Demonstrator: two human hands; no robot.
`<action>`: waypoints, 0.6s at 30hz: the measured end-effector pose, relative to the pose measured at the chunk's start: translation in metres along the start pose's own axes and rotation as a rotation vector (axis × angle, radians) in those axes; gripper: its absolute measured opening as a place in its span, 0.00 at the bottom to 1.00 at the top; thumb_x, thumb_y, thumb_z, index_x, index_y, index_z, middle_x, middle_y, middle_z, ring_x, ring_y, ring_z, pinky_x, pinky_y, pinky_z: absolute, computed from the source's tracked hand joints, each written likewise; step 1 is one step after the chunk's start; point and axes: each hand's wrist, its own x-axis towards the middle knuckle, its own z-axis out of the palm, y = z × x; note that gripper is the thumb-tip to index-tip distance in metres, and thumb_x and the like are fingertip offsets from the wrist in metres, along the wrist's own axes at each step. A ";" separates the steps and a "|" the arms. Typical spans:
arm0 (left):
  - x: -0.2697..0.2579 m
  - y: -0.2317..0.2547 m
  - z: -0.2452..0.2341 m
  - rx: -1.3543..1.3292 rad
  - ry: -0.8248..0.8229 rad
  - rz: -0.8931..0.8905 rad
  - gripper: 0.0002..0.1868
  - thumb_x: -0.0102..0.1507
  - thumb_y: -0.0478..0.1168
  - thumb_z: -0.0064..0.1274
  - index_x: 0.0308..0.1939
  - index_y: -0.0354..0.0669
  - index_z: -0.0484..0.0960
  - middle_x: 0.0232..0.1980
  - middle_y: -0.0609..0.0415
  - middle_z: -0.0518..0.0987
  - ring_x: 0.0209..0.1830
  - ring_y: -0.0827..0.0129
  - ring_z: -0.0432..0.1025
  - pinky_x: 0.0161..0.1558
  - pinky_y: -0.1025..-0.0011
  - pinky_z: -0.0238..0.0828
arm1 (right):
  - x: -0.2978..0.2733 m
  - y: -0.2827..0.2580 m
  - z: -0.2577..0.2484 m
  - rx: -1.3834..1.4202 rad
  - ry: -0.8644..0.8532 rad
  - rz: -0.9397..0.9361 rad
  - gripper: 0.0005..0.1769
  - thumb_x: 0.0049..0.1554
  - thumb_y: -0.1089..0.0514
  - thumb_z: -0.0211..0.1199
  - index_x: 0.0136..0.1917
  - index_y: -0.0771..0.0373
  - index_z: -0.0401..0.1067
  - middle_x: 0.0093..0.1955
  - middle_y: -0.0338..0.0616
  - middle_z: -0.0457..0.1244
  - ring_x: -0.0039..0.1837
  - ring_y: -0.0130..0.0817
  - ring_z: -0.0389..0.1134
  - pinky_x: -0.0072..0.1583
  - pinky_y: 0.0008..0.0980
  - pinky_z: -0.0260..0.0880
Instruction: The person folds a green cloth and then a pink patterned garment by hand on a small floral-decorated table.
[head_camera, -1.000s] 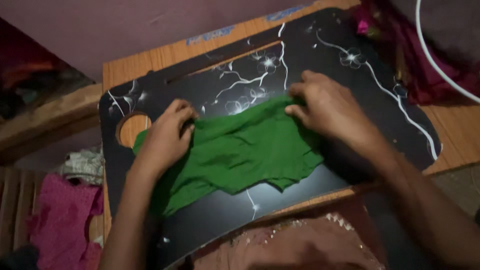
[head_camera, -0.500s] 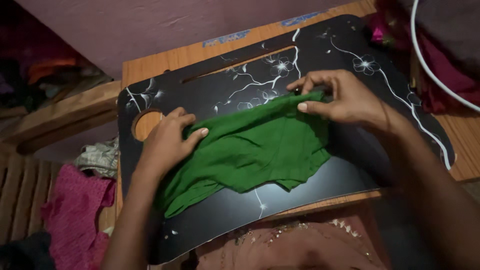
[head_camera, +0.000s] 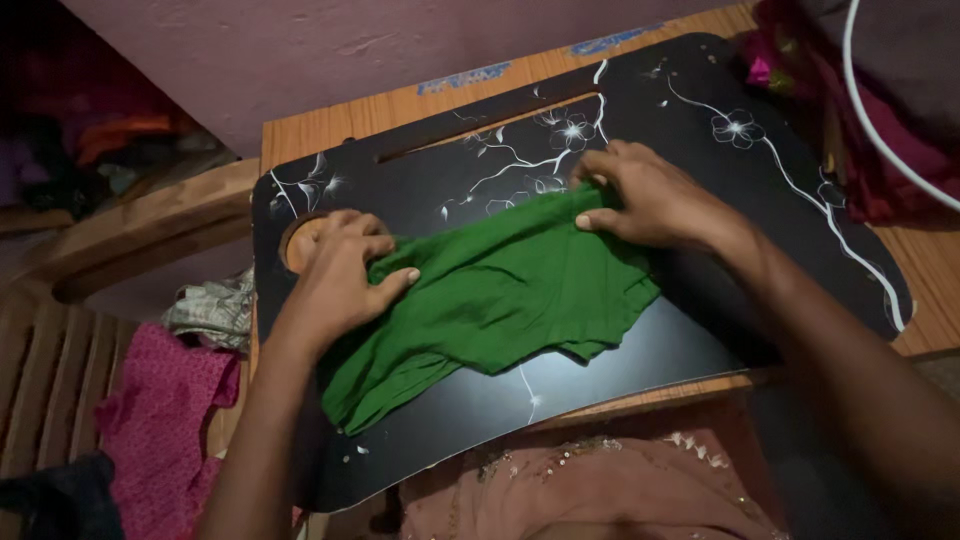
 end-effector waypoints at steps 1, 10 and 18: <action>-0.001 -0.001 -0.001 -0.041 -0.043 -0.050 0.21 0.52 0.46 0.68 0.40 0.31 0.88 0.42 0.45 0.81 0.52 0.52 0.71 0.52 0.53 0.63 | -0.001 -0.001 -0.002 0.066 0.025 -0.013 0.22 0.52 0.51 0.74 0.57 0.55 0.71 0.56 0.50 0.64 0.60 0.46 0.67 0.58 0.45 0.69; -0.008 -0.004 -0.018 -0.288 0.034 -0.291 0.18 0.59 0.45 0.66 0.44 0.36 0.82 0.44 0.46 0.83 0.44 0.60 0.78 0.47 0.64 0.72 | -0.005 -0.010 -0.010 0.420 0.005 -0.102 0.25 0.51 0.62 0.72 0.60 0.57 0.68 0.56 0.46 0.68 0.60 0.34 0.70 0.61 0.39 0.71; 0.000 -0.007 -0.044 -0.103 0.018 -0.362 0.20 0.50 0.35 0.67 0.47 0.45 0.86 0.49 0.50 0.83 0.48 0.56 0.78 0.49 0.61 0.73 | -0.011 -0.028 -0.041 0.252 0.062 -0.045 0.11 0.53 0.61 0.70 0.51 0.62 0.76 0.44 0.44 0.72 0.48 0.37 0.75 0.52 0.40 0.74</action>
